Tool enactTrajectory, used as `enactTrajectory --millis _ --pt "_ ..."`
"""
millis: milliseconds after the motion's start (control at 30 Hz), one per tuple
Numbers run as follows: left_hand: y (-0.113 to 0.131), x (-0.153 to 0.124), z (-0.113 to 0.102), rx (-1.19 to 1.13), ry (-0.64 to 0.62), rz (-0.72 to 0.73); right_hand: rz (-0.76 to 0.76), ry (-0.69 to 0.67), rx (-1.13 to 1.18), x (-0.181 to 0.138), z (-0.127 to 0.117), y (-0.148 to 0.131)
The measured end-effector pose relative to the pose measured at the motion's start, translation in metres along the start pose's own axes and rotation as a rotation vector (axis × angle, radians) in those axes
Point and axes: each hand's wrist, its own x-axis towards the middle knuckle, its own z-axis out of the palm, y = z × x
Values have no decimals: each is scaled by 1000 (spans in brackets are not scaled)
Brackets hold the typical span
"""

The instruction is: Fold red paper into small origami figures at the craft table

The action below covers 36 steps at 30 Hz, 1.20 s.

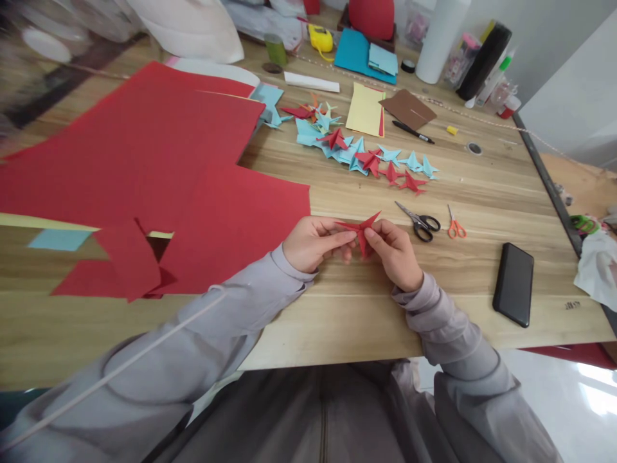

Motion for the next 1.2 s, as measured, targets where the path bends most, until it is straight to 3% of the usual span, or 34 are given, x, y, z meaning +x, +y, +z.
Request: enactTrajectory --millis 367,867,1200 --pt "1 -1 2 96 33 104 74 -38 -19 0 0 -3" --pt "1 -1 3 72 68 46 160 -79 3 2 -2 0" --pt "-2 2 1 -35 22 -4 229 -43 171 3 0 -5"
